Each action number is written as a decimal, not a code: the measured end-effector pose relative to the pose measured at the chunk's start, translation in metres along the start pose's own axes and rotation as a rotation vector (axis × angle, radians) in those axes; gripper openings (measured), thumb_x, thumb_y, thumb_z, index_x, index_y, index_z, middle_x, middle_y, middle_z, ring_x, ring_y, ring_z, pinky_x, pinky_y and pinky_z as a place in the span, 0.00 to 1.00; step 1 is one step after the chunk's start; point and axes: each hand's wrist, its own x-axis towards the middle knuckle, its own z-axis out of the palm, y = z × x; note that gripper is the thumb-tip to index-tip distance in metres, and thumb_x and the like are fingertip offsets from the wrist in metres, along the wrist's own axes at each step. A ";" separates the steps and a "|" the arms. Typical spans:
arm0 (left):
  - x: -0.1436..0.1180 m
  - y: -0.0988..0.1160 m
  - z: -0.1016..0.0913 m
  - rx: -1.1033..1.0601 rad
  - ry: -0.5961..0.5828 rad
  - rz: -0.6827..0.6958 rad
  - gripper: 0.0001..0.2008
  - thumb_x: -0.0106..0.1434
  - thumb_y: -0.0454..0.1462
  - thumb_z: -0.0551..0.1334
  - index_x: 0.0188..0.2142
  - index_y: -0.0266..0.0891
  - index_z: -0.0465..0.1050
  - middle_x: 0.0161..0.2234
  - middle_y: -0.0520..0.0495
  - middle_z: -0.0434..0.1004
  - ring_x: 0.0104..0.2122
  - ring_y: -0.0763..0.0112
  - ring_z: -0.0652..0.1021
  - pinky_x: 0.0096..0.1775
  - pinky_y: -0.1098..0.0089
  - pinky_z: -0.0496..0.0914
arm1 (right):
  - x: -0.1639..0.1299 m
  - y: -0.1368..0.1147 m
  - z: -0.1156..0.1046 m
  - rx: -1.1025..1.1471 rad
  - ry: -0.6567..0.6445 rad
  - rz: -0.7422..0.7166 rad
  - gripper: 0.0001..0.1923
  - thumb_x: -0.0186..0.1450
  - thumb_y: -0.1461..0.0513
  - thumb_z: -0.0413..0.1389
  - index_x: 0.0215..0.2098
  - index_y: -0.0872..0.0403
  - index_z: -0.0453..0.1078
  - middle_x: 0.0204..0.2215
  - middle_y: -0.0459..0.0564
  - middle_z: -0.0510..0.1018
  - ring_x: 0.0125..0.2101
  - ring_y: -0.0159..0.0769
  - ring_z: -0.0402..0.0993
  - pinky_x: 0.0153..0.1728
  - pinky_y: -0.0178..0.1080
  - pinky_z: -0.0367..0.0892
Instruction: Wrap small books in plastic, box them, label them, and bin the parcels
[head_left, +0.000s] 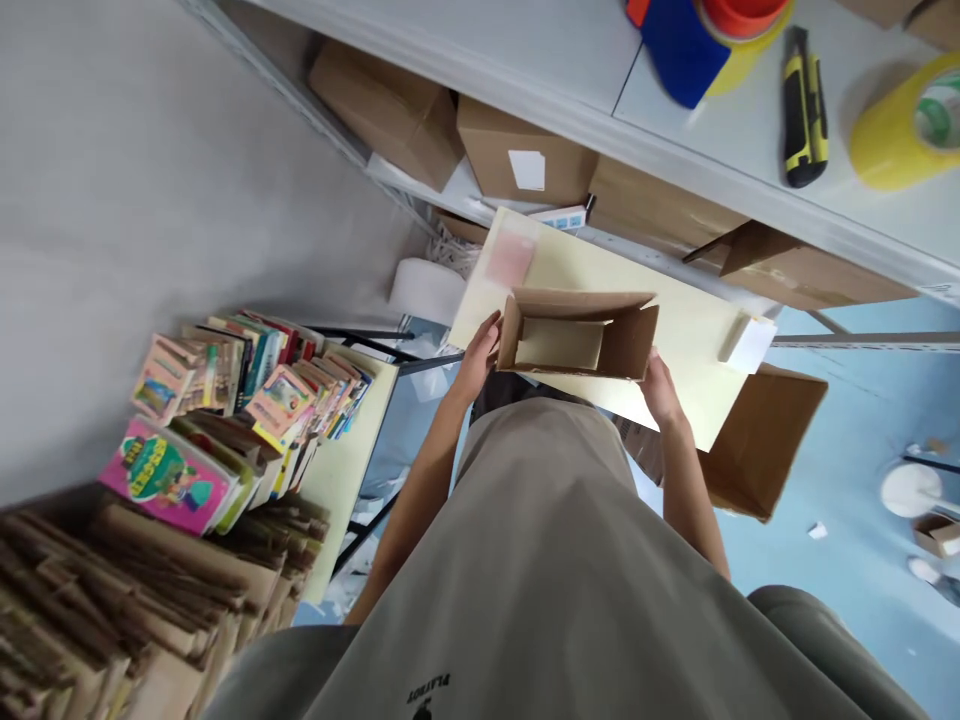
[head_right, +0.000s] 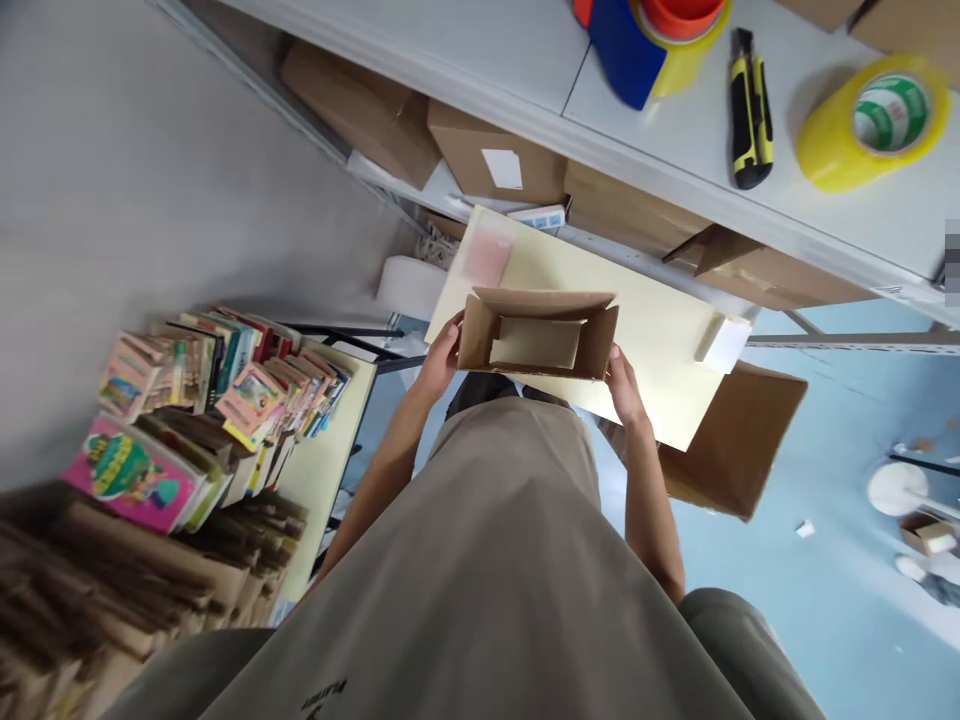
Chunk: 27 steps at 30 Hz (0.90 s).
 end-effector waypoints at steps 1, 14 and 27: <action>-0.002 0.003 0.002 -0.046 -0.044 -0.035 0.35 0.66 0.66 0.72 0.62 0.49 0.83 0.67 0.41 0.84 0.68 0.41 0.81 0.65 0.46 0.78 | -0.001 -0.004 0.000 0.025 -0.017 0.011 0.46 0.77 0.26 0.42 0.73 0.44 0.74 0.67 0.58 0.85 0.64 0.53 0.83 0.61 0.57 0.83; -0.053 0.003 -0.006 -0.073 0.194 -0.007 0.36 0.61 0.62 0.80 0.61 0.46 0.85 0.63 0.37 0.87 0.64 0.45 0.85 0.62 0.51 0.81 | 0.030 -0.045 0.009 0.038 -0.114 0.015 0.44 0.63 0.29 0.72 0.63 0.47 0.79 0.66 0.62 0.84 0.57 0.58 0.87 0.54 0.58 0.86; -0.046 -0.022 -0.025 -0.004 0.123 0.047 0.40 0.77 0.66 0.62 0.76 0.47 0.73 0.72 0.38 0.80 0.71 0.44 0.79 0.69 0.46 0.77 | 0.035 -0.058 0.033 -0.143 -0.197 -0.016 0.48 0.67 0.28 0.66 0.71 0.50 0.73 0.66 0.67 0.83 0.53 0.59 0.88 0.40 0.51 0.86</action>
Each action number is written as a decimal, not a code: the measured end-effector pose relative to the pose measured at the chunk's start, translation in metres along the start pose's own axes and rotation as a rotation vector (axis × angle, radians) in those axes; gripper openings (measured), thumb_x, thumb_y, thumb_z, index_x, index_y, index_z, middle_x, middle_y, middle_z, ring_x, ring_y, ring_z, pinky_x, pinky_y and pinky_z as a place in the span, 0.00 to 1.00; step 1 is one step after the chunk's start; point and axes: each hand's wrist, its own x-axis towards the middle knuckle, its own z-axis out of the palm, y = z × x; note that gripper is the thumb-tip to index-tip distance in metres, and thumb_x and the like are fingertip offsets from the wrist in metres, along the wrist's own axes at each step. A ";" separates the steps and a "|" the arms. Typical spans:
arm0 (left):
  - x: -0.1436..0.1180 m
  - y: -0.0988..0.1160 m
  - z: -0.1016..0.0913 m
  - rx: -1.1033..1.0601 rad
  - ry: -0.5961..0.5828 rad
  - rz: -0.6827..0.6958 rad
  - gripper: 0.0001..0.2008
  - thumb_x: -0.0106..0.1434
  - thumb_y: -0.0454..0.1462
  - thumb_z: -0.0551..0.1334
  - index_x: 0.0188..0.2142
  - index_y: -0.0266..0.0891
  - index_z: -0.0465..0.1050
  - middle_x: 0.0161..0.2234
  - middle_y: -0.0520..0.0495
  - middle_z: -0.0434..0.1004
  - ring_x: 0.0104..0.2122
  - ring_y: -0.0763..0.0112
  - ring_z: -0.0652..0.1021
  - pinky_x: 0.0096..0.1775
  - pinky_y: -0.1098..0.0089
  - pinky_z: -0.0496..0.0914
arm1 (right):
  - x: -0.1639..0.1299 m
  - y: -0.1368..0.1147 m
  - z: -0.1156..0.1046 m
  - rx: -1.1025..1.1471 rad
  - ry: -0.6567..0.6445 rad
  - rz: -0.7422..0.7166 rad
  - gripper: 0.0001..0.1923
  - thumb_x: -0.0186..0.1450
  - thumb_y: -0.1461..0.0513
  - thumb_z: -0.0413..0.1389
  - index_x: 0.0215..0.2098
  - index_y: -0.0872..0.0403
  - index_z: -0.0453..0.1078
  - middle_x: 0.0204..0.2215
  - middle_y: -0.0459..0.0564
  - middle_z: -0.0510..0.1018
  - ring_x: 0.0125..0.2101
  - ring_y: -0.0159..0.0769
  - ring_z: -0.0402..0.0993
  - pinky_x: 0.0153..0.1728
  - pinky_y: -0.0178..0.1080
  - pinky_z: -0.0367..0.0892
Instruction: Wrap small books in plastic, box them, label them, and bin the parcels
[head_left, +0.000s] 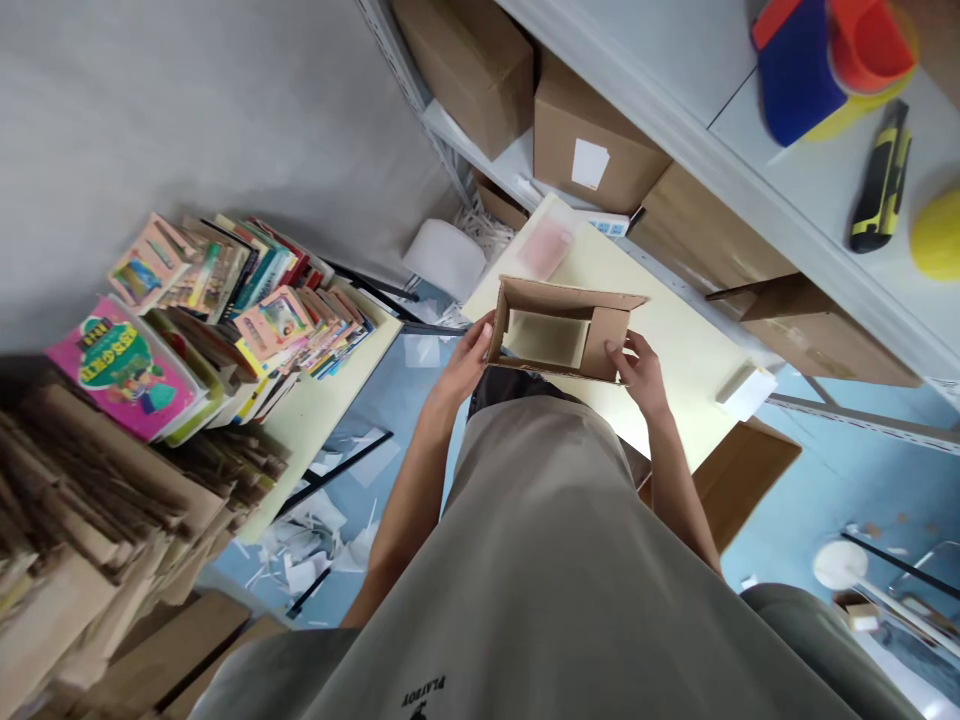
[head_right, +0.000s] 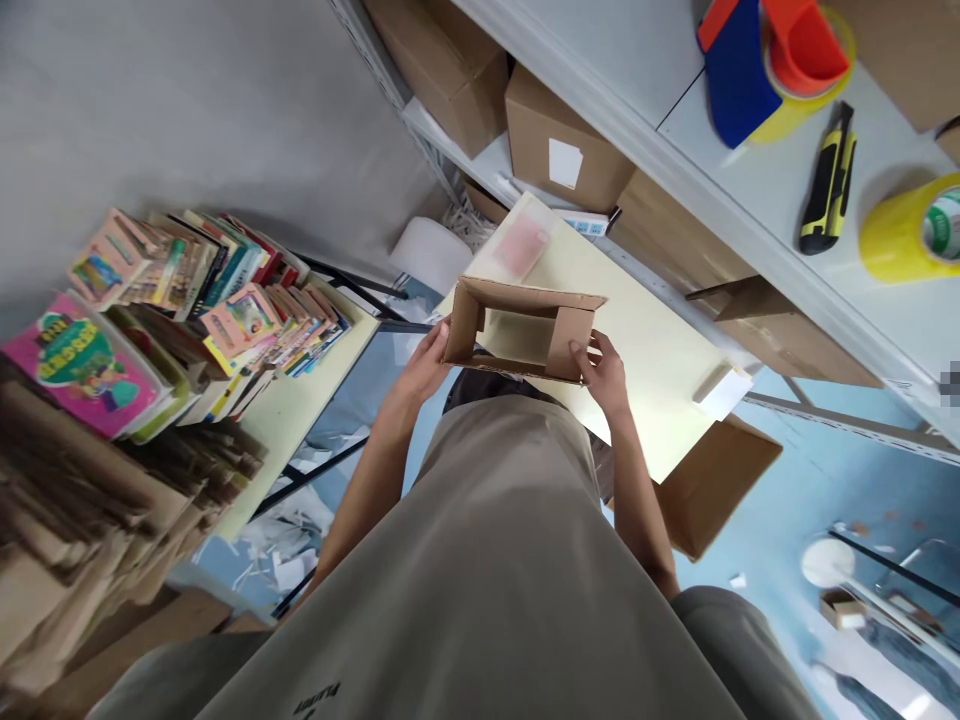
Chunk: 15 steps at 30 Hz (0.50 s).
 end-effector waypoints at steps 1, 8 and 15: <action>0.000 0.000 0.003 0.008 -0.015 0.004 0.39 0.78 0.65 0.59 0.77 0.48 0.72 0.72 0.39 0.80 0.71 0.45 0.80 0.69 0.45 0.77 | -0.002 -0.001 -0.002 0.006 0.004 -0.006 0.48 0.68 0.28 0.66 0.71 0.49 0.73 0.67 0.66 0.83 0.54 0.60 0.88 0.40 0.51 0.86; 0.014 0.005 0.023 0.059 -0.020 -0.176 0.36 0.83 0.59 0.53 0.82 0.51 0.64 0.75 0.41 0.75 0.70 0.46 0.81 0.62 0.47 0.84 | 0.005 0.006 -0.009 -0.135 0.014 -0.041 0.46 0.69 0.27 0.63 0.68 0.51 0.77 0.65 0.65 0.85 0.55 0.61 0.88 0.45 0.55 0.87; 0.012 0.003 0.015 0.270 -0.041 0.022 0.37 0.83 0.63 0.48 0.75 0.48 0.76 0.65 0.40 0.86 0.67 0.50 0.83 0.65 0.51 0.83 | 0.007 0.017 -0.014 -0.105 -0.113 -0.080 0.56 0.66 0.29 0.68 0.80 0.48 0.66 0.75 0.65 0.75 0.65 0.63 0.83 0.62 0.62 0.85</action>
